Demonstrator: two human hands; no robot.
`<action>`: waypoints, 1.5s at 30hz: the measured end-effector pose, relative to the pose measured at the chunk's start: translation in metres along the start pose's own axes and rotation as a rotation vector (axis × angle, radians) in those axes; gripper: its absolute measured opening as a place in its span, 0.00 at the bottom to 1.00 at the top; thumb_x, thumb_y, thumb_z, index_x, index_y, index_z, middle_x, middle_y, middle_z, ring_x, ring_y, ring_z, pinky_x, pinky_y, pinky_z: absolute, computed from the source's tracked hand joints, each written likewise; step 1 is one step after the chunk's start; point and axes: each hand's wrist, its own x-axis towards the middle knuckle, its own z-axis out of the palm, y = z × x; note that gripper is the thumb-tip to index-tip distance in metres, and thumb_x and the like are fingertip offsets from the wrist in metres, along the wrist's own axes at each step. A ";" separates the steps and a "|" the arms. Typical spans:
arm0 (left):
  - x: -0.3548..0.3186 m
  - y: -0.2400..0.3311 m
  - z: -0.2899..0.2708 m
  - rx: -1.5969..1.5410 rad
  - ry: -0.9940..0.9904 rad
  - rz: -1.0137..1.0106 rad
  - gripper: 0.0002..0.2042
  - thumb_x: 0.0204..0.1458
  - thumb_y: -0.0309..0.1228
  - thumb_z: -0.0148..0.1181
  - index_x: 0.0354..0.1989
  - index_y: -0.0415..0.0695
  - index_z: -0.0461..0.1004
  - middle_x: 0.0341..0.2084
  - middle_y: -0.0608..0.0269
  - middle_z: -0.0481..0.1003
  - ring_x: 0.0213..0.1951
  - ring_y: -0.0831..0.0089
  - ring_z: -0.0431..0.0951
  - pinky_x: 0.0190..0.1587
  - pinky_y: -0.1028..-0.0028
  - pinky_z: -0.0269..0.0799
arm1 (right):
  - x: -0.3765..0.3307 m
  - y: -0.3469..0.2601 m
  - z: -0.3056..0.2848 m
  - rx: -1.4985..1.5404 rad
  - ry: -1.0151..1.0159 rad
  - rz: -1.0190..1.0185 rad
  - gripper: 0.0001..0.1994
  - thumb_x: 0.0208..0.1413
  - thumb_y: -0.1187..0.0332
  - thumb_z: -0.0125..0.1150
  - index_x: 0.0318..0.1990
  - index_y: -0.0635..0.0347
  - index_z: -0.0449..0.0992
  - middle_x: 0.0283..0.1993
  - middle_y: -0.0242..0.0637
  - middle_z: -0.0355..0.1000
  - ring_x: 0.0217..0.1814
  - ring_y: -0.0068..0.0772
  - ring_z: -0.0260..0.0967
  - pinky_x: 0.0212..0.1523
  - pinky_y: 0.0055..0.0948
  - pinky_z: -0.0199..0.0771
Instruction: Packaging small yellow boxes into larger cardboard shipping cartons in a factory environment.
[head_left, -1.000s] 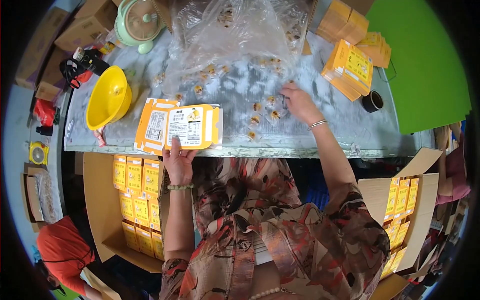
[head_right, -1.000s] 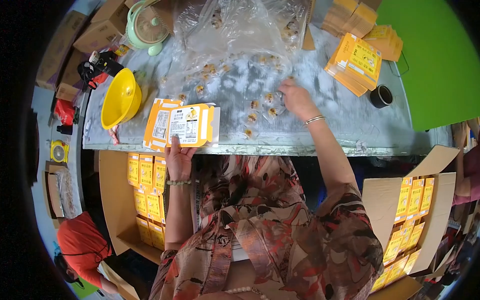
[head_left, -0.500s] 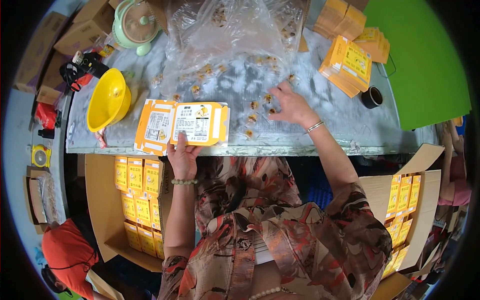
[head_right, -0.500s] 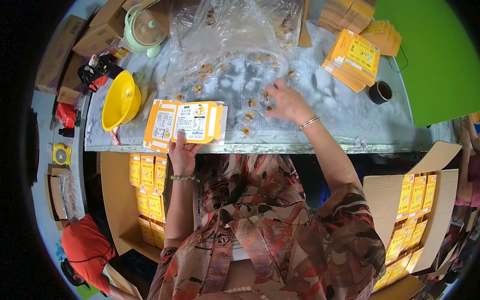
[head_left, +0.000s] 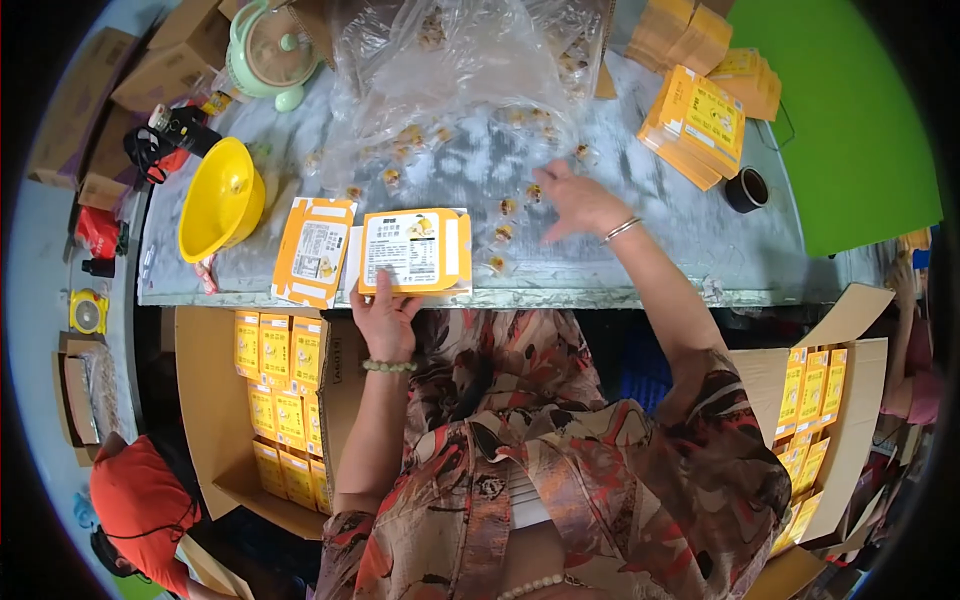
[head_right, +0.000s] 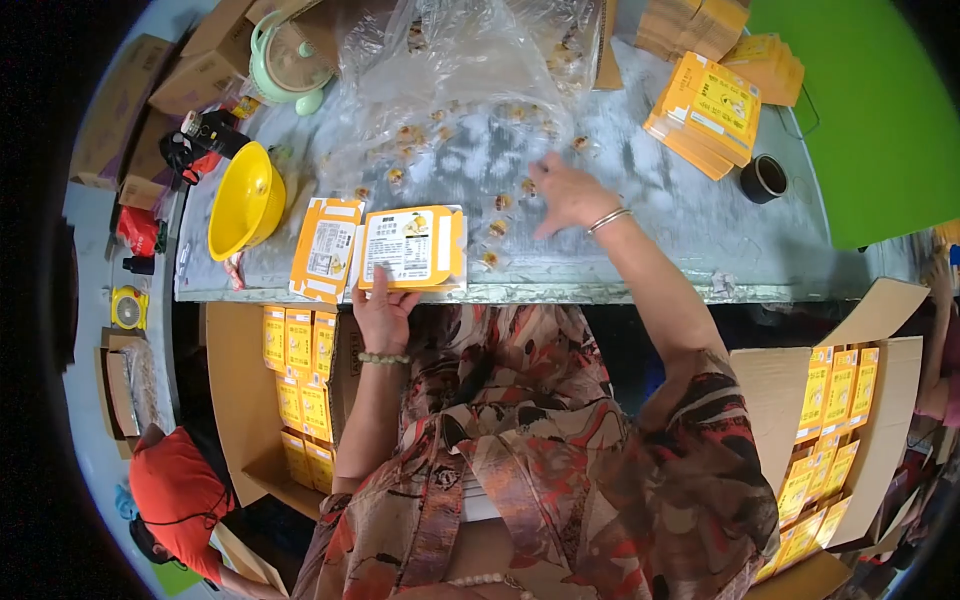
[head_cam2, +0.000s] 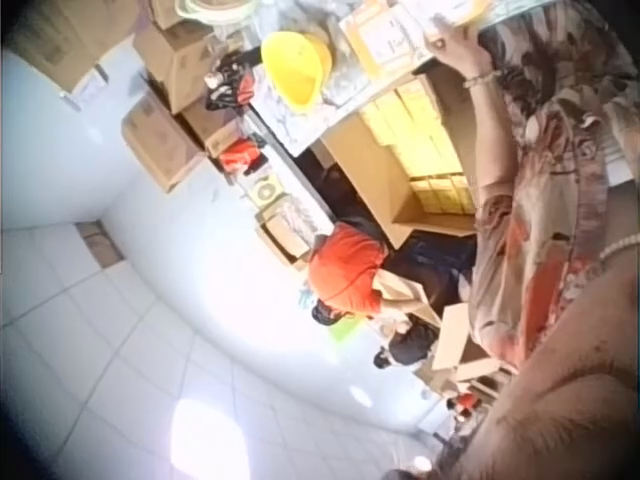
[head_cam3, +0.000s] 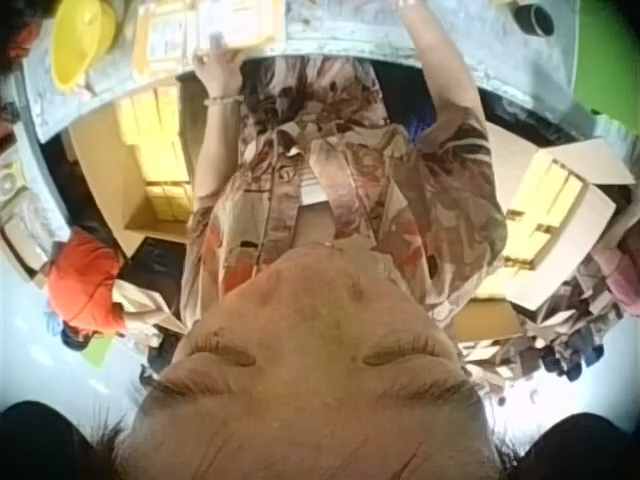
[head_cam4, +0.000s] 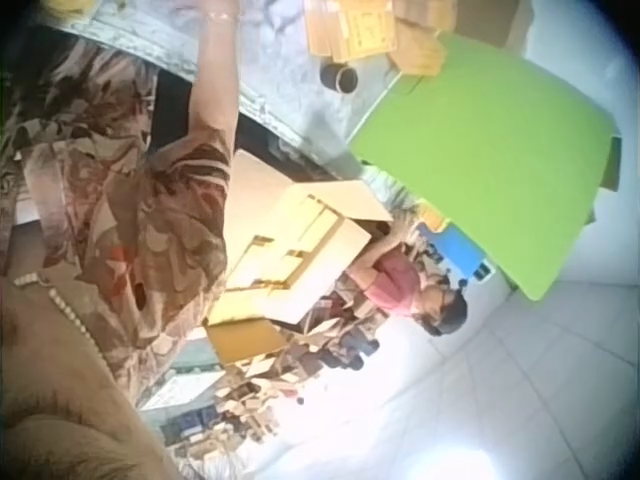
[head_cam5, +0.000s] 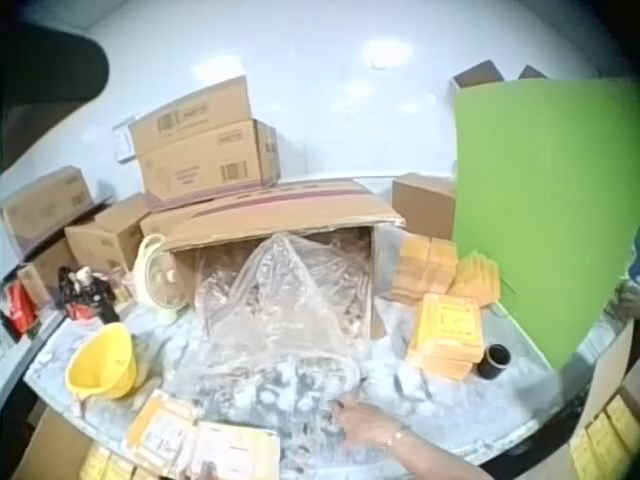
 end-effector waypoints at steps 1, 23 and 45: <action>-0.002 -0.004 0.004 0.001 0.048 0.009 0.13 0.48 0.29 0.48 0.42 0.43 0.55 0.33 0.56 0.68 0.31 0.64 0.73 0.25 0.67 0.75 | 0.006 -0.004 0.005 -0.023 -0.102 -0.012 0.42 0.25 0.64 0.65 0.52 0.67 0.51 0.50 0.49 0.50 0.46 0.46 0.58 0.47 0.29 0.59; -0.038 0.015 0.062 -0.395 -0.310 -0.159 0.16 0.48 0.35 0.49 0.43 0.41 0.58 0.36 0.59 0.67 0.37 0.71 0.71 0.31 0.74 0.71 | -0.004 -0.091 -0.014 1.003 0.569 -0.189 0.17 0.48 0.74 0.50 0.47 0.64 0.62 0.39 0.35 0.67 0.38 0.18 0.62 0.37 0.18 0.64; -0.082 0.024 -0.035 0.239 -0.402 0.106 0.11 0.49 0.31 0.48 0.39 0.39 0.64 0.30 0.67 0.67 0.32 0.82 0.66 0.36 0.83 0.62 | -0.085 -0.124 0.077 1.062 0.131 -0.144 0.19 0.51 0.72 0.43 0.52 0.61 0.55 0.41 0.36 0.62 0.42 0.20 0.59 0.42 0.19 0.59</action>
